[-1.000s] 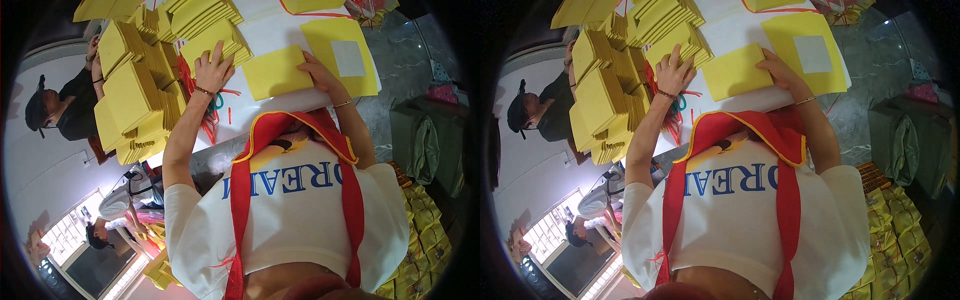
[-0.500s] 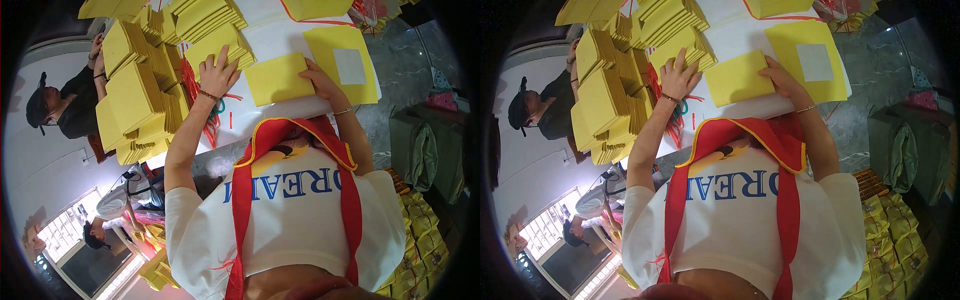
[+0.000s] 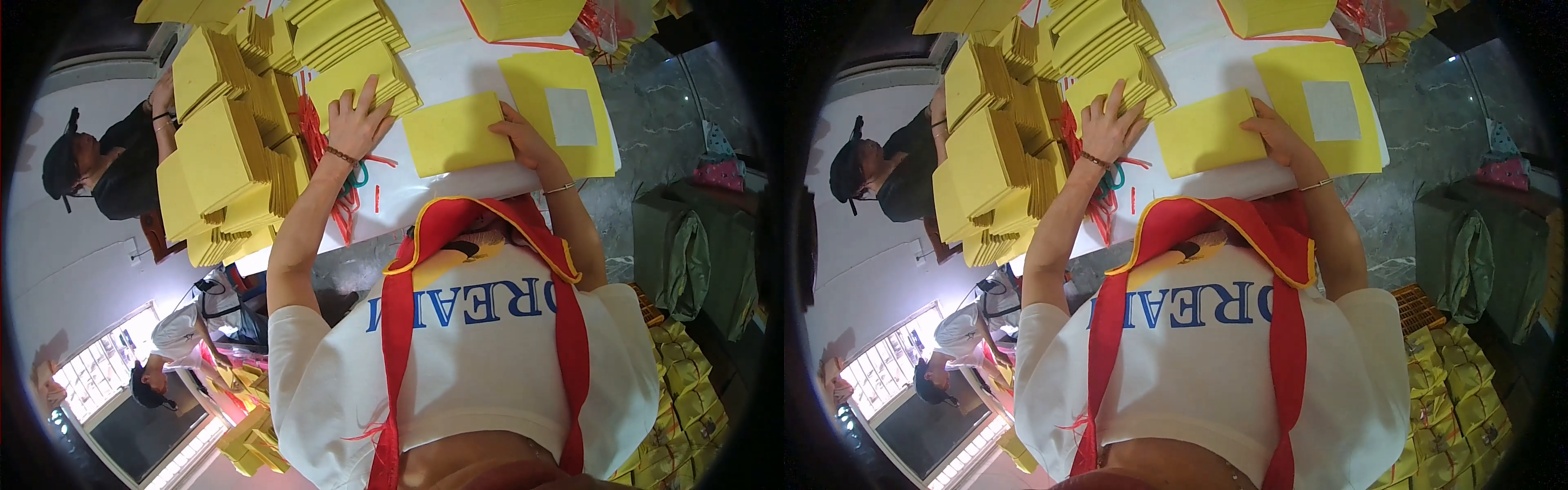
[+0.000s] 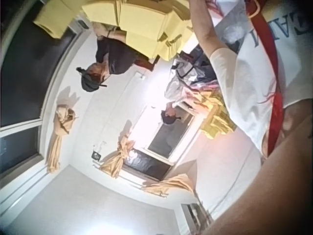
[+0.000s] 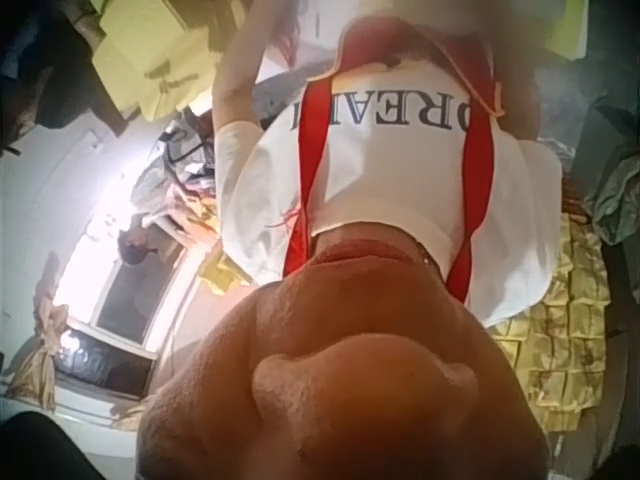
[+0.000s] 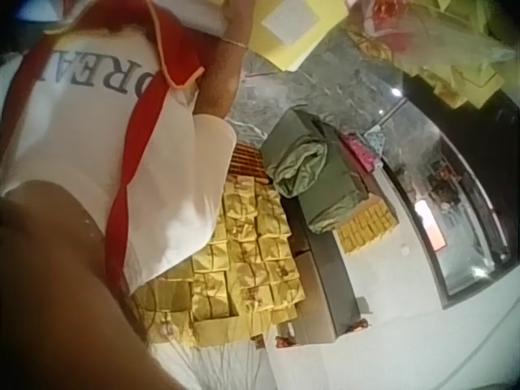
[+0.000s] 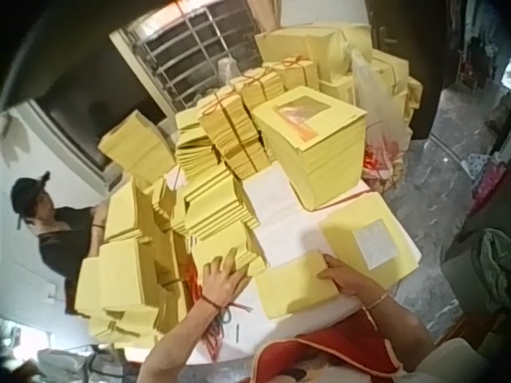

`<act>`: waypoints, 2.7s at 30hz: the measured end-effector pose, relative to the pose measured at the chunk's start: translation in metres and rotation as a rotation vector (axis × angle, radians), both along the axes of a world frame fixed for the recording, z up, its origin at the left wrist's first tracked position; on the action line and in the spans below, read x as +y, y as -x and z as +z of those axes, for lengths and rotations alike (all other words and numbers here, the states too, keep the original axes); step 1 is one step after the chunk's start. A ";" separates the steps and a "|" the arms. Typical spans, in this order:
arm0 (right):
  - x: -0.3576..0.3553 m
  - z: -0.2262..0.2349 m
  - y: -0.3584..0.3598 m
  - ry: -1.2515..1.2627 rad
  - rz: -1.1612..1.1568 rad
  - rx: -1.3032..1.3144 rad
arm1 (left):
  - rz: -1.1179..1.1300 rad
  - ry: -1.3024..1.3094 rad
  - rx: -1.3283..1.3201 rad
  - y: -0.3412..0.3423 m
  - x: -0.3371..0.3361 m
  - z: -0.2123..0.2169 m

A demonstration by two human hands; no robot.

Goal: Stacking and inspecting sheets of yellow joss paper at a work table.

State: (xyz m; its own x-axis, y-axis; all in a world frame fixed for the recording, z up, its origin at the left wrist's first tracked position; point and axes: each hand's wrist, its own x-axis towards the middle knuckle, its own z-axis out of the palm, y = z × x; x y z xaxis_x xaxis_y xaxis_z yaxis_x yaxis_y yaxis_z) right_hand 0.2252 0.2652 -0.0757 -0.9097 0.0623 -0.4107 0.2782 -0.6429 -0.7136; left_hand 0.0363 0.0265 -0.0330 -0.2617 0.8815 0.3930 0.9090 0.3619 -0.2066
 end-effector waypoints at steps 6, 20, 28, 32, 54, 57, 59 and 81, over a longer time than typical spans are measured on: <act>0.002 -0.003 0.001 -0.009 0.008 0.006 | 0.010 0.053 0.050 0.000 -0.003 0.001; -0.033 0.091 0.147 -0.088 0.179 0.264 | -0.018 -1.322 -1.952 0.060 -0.042 -0.014; -0.052 0.093 0.178 -0.550 0.138 0.128 | 0.106 -1.244 -1.810 0.064 -0.041 0.001; -0.049 0.077 0.188 -0.552 0.118 0.111 | 0.290 -1.216 -1.711 0.076 -0.037 -0.010; -0.051 0.049 0.159 -0.525 0.224 -0.193 | 0.681 -0.657 -1.600 0.072 -0.048 -0.045; -0.067 0.059 0.164 -0.517 0.328 -0.158 | 0.749 -0.584 -1.547 0.110 -0.080 -0.083; -0.065 0.059 0.165 -0.483 0.332 -0.152 | 0.800 -0.513 -1.572 0.115 -0.074 -0.082; -0.018 0.031 0.135 -0.345 0.303 0.116 | 0.317 -1.099 -1.752 0.032 -0.023 0.019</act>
